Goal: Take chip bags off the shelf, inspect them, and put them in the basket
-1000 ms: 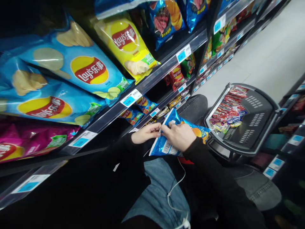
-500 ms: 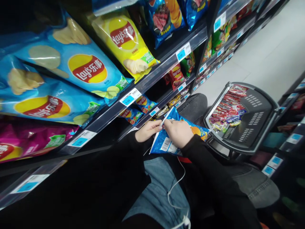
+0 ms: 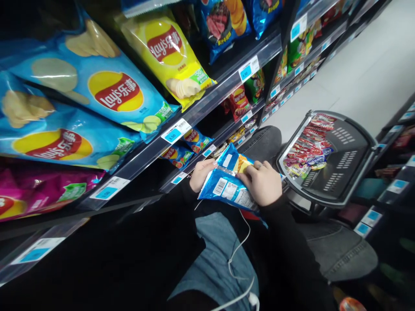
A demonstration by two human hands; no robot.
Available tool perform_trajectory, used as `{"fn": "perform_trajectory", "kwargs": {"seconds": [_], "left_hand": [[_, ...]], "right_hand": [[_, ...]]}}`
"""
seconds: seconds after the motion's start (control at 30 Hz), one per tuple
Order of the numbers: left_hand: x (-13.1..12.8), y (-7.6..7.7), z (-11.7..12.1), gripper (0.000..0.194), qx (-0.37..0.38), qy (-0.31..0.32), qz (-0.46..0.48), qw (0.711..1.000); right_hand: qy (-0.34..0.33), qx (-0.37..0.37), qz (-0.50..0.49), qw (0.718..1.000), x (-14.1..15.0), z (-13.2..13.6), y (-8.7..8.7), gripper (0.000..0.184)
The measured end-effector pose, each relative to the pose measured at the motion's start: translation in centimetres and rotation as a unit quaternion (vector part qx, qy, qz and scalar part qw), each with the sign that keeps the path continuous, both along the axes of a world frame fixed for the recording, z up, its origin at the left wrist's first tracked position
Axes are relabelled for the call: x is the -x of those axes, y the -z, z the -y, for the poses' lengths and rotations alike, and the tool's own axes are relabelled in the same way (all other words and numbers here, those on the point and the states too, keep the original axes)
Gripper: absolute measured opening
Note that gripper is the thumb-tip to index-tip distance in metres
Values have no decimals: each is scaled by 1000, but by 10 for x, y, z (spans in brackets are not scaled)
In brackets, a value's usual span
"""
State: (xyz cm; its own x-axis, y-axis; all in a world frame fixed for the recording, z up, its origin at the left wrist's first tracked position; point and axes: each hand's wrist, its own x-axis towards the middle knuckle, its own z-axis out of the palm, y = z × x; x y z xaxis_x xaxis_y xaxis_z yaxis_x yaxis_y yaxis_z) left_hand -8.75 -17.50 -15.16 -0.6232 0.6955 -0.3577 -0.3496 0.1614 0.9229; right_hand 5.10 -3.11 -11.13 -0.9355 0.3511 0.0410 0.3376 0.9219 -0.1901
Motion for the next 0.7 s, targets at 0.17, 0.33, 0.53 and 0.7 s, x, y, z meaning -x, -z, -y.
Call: {"fn": "perform_trajectory", "kwargs": {"seconds": [0.17, 0.33, 0.53, 0.7], "left_hand": [[1, 1, 0, 37, 4, -4, -10, 1000], [6, 5, -1, 29, 16, 0, -1, 1000], [11, 8, -2, 28, 27, 2, -2, 1000], [16, 1, -3, 28, 56, 5, -1, 998]], "right_hand": [[64, 96, -4, 993, -11, -3, 1, 43], [91, 154, -27, 983, -35, -21, 18, 38], [156, 322, -194, 913, -69, -37, 61, 33], [214, 463, -279, 813, -91, -46, 70, 26]]}}
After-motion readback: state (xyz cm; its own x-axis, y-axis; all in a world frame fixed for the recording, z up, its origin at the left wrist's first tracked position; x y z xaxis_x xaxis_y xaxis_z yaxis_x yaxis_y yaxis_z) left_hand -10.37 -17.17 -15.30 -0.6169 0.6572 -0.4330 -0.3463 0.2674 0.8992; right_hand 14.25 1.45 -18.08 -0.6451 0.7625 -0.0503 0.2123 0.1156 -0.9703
